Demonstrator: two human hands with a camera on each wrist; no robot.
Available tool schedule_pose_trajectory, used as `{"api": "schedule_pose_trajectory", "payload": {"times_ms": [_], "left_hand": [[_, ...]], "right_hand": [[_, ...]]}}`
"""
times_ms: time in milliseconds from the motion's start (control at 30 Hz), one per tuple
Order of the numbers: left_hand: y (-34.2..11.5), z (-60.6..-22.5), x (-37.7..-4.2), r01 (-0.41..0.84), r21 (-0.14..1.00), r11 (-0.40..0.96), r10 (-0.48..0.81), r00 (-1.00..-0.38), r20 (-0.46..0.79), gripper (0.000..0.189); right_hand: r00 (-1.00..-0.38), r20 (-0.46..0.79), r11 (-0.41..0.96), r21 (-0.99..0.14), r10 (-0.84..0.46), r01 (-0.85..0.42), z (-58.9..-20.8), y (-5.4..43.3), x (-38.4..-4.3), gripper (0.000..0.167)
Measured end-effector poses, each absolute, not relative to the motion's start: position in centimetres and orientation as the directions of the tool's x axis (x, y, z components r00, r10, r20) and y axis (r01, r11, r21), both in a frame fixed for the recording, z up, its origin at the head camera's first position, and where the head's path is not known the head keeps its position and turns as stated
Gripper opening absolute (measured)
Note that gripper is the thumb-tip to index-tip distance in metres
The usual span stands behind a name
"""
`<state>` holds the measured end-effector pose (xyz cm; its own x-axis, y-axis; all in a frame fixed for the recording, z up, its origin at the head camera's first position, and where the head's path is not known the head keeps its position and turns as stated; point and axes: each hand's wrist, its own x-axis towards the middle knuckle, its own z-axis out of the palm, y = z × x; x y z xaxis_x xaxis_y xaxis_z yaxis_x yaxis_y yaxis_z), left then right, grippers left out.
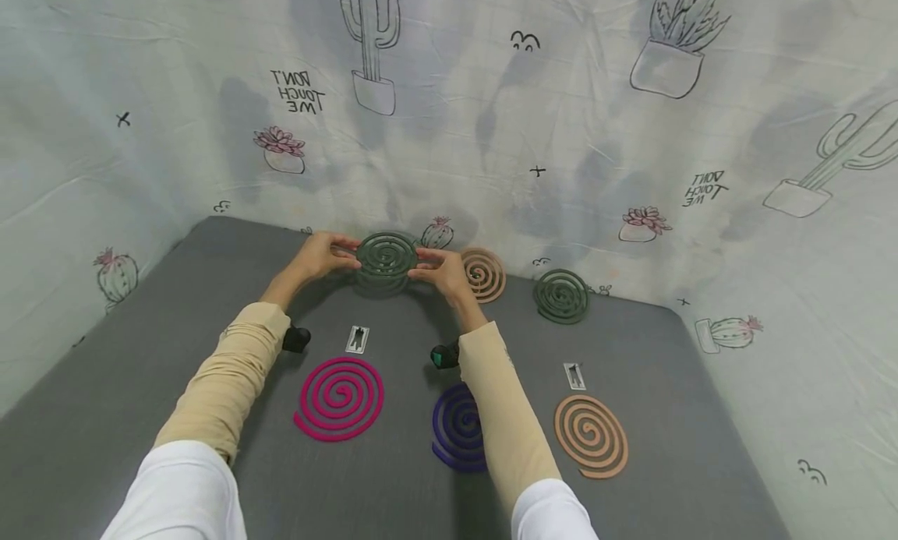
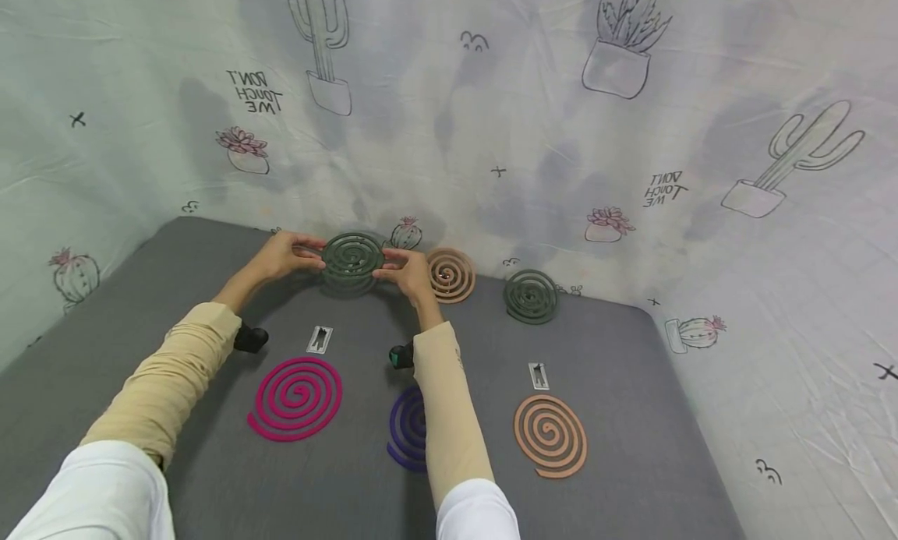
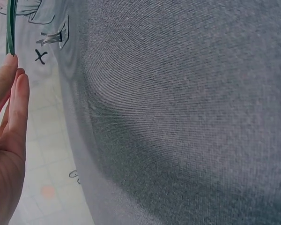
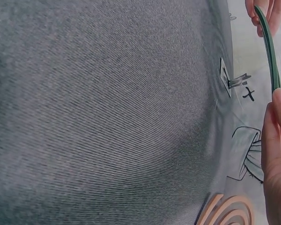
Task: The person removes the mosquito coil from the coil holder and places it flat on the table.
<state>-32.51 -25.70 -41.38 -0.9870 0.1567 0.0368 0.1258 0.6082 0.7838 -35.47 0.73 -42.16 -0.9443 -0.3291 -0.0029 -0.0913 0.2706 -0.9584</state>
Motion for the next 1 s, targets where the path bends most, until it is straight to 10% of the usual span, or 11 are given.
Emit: {"api": "schedule_pose_trajectory", "payload": {"times_ms": [1000], "left_hand": [[-25.5,-41.5,-30.2,0.125,0.764,0.633,0.183,-0.983,0.009,0.05]], "right_hand": [[-0.936,-0.021,0.298,-0.95,-0.35,-0.09,-42.6,1.5,-32.8,0.048]]}}
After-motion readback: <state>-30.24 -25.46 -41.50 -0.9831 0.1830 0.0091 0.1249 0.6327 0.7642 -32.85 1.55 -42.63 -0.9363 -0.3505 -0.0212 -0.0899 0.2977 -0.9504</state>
